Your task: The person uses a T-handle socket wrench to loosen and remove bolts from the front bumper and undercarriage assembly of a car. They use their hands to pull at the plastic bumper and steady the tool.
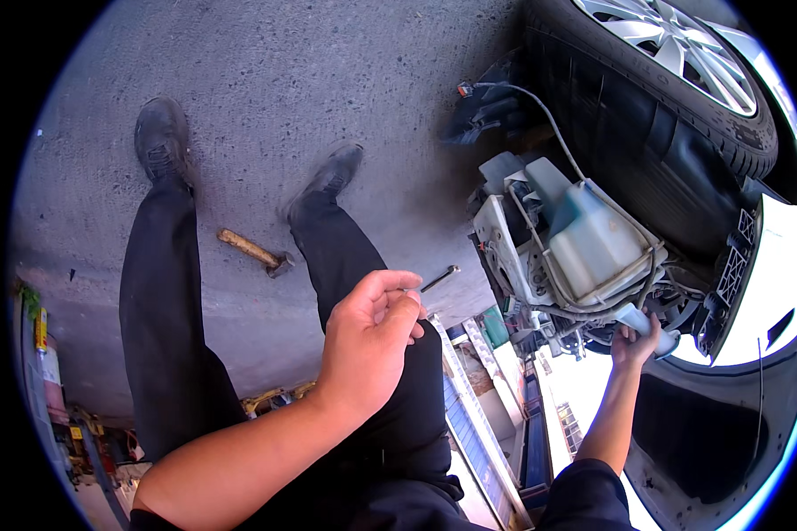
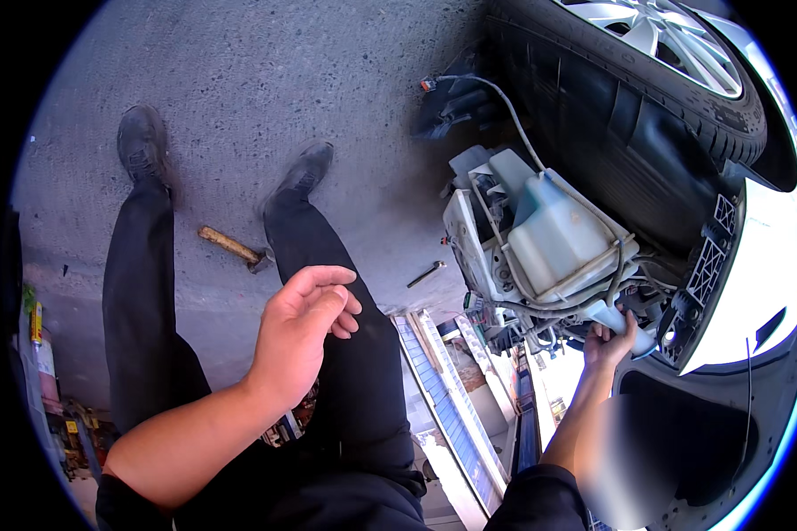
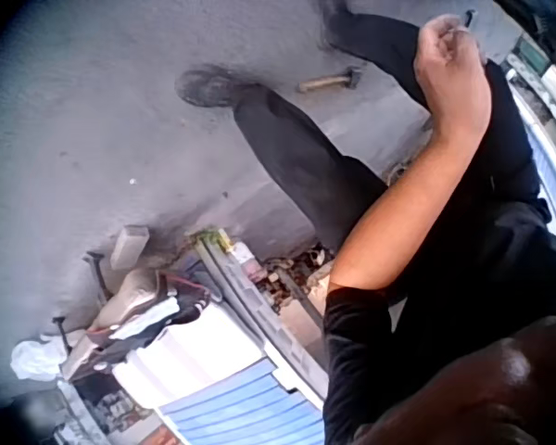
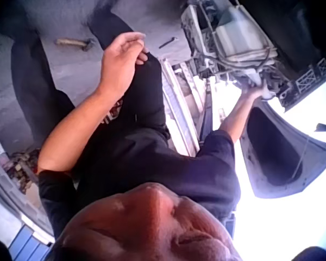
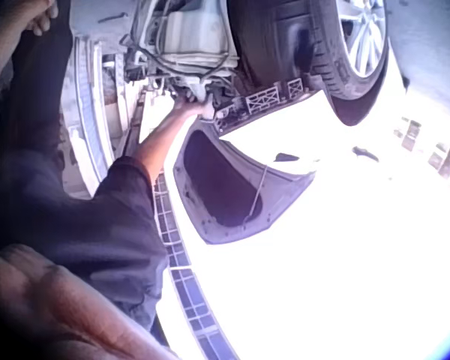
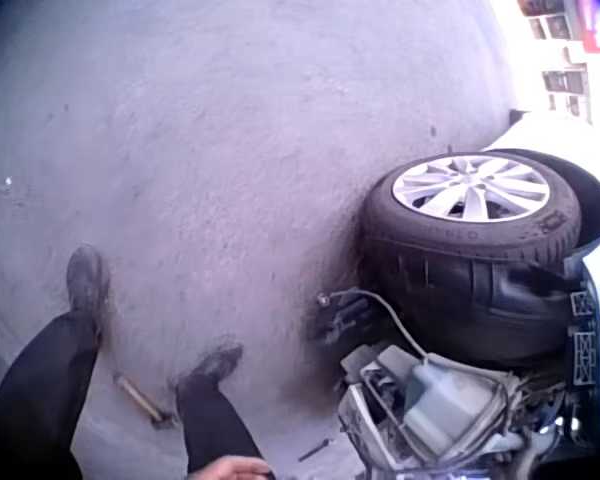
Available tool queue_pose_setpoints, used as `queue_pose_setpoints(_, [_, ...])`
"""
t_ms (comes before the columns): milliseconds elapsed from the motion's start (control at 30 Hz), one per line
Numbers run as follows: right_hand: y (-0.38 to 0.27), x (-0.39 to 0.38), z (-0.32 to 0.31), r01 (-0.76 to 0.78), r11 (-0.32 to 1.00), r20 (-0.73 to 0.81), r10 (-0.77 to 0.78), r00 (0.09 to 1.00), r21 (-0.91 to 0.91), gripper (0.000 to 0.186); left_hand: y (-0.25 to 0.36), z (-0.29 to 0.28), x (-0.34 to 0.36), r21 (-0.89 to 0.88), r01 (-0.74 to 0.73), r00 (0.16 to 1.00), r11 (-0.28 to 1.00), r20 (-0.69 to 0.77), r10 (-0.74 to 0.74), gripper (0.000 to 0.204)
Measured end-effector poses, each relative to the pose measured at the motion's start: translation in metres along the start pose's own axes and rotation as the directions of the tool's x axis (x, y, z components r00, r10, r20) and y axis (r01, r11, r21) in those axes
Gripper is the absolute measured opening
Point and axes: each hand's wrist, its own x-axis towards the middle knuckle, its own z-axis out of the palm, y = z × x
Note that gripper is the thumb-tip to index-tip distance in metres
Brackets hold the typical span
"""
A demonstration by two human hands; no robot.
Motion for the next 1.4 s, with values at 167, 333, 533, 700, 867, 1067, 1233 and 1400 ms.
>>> queue_pose_setpoints(167, [-0.001,0.000,-0.003,0.002,1.000,-0.038,-0.003,0.999,-0.017,0.021,-0.009,-0.002,-0.008,0.003,-0.017,0.999,1.000,0.029,0.017,0.023])
queue_pose_setpoints(333, [-0.001,0.003,-0.004,0.022,1.000,0.007,-0.022,1.000,-0.010,0.022,-0.020,0.000,0.004,0.031,-0.077,0.997,0.997,0.028,0.077,0.024])
queue_pose_setpoints(533, [-0.003,0.001,-0.006,-0.032,0.999,0.055,0.030,0.998,0.039,0.021,-0.034,-0.041,0.037,0.399,-0.381,0.880,0.834,-0.121,0.460,0.027])
queue_pose_setpoints(700, [-0.001,0.010,-0.022,-0.075,0.995,0.093,0.069,0.993,0.063,0.022,-0.076,-0.079,-0.021,0.407,-0.264,0.834,0.874,-0.359,0.419,0.029])
queue_pose_setpoints(867, [-0.005,-0.001,-0.014,-0.087,0.995,0.134,0.080,0.988,0.040,0.022,-0.067,-0.101,-0.135,0.387,-0.370,0.777,0.844,-0.369,0.510,0.031])
queue_pose_setpoints(1067, [-0.008,-0.002,-0.017,-0.127,0.990,0.148,0.116,0.982,0.063,0.022,-0.030,-0.175,-0.258,0.474,-0.440,0.536,0.763,-0.543,0.647,0.032])
queue_pose_setpoints(1233, [0.004,0.021,-0.021,-0.077,0.997,0.132,0.076,0.988,0.002,0.024,-0.069,-0.264,-0.306,0.503,-0.171,0.461,0.847,-0.719,0.521,0.033])
queue_pose_setpoints(1400, [-0.008,0.007,-0.020,-0.138,0.990,0.167,0.132,0.977,0.026,0.028,-0.148,-0.316,-0.356,0.461,0.023,0.466,0.887,-0.790,0.398,0.037])
